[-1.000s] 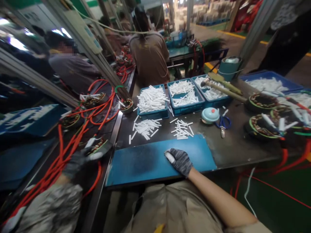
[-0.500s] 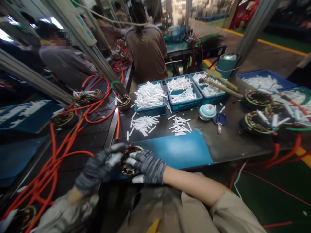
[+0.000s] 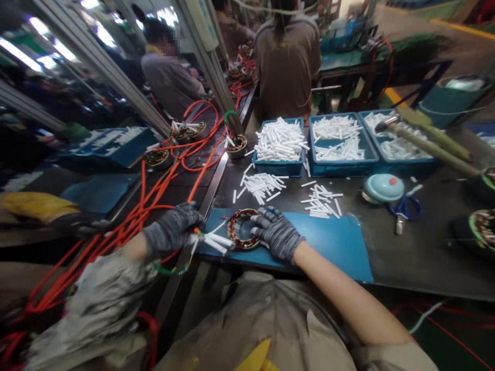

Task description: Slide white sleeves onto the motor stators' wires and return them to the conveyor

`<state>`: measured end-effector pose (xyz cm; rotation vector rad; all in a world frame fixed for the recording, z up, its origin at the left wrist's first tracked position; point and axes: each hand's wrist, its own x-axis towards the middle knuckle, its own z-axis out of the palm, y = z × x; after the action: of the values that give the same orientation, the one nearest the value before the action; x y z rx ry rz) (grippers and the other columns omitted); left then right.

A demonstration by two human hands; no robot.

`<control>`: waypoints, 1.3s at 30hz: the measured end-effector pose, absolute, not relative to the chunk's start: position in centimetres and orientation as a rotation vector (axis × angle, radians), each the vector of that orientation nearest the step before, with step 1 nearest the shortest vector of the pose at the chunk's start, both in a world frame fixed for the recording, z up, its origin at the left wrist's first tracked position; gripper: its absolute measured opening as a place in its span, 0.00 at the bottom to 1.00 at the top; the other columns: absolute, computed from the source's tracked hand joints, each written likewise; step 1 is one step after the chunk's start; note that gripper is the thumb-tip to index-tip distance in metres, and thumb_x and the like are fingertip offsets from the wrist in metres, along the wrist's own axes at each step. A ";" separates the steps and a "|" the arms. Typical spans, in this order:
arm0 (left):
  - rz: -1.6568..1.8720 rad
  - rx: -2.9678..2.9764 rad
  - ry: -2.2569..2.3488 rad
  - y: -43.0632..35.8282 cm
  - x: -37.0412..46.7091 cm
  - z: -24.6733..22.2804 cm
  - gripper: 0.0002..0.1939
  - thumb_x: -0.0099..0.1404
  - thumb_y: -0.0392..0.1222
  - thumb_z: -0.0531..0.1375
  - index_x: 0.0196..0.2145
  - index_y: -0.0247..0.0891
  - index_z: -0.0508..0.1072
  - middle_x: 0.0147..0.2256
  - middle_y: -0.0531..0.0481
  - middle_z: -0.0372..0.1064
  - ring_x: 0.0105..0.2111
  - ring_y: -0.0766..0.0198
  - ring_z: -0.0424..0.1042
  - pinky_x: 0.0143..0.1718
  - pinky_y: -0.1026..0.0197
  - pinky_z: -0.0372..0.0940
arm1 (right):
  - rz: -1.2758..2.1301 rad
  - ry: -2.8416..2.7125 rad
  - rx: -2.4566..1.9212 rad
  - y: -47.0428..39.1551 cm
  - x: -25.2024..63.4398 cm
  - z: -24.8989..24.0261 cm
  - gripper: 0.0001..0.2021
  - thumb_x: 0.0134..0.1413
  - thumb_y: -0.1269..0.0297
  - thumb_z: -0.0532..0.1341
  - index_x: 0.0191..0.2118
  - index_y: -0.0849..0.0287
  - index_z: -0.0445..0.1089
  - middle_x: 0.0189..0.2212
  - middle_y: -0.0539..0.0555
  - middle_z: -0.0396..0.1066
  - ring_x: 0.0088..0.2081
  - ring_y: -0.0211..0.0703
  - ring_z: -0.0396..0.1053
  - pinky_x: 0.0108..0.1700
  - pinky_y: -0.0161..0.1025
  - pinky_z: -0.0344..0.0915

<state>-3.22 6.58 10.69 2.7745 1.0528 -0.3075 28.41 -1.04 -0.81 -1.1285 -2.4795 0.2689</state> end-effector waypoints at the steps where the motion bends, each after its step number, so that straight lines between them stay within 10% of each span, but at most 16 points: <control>1: -0.210 2.765 1.032 4.8 -3.1 12.0 0.15 0.63 0.48 0.62 0.43 0.39 0.79 0.35 0.46 0.77 0.39 0.55 0.75 0.53 0.51 0.66 | 0.278 -2.475 -1.147 -0.6 28.7 -0.9 0.16 0.65 0.64 0.59 0.56 0.54 0.75 0.63 0.60 0.68 0.66 0.61 0.58 0.66 0.65 0.53; 6: -0.126 2.477 0.656 2.5 0.1 12.9 0.23 0.72 0.51 0.55 0.61 0.45 0.71 0.45 0.47 0.79 0.41 0.59 0.78 0.47 0.60 0.69 | 0.533 -2.455 -0.842 2.3 28.4 -1.4 0.17 0.64 0.67 0.58 0.55 0.51 0.76 0.59 0.55 0.73 0.60 0.49 0.68 0.62 0.53 0.64; 18: -0.026 1.862 0.727 6.5 1.0 9.2 0.26 0.64 0.53 0.64 0.55 0.35 0.73 0.51 0.43 0.76 0.49 0.56 0.75 0.52 0.57 0.69 | 0.826 -1.958 -1.032 -4.4 32.1 -0.1 0.20 0.69 0.59 0.56 0.64 0.47 0.66 0.60 0.55 0.71 0.59 0.49 0.70 0.60 0.52 0.67; 39: 0.113 1.930 1.287 1.5 6.7 7.6 0.18 0.67 0.57 0.61 0.42 0.40 0.77 0.37 0.51 0.78 0.39 0.61 0.76 0.43 0.63 0.68 | -0.369 -2.285 -0.985 -3.2 30.0 1.0 0.13 0.64 0.69 0.59 0.51 0.61 0.75 0.33 0.57 0.78 0.36 0.47 0.71 0.39 0.44 0.63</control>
<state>6.67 1.47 7.57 1.9304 1.2867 0.1128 29.99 -3.21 0.96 -0.9847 -2.2845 -0.3693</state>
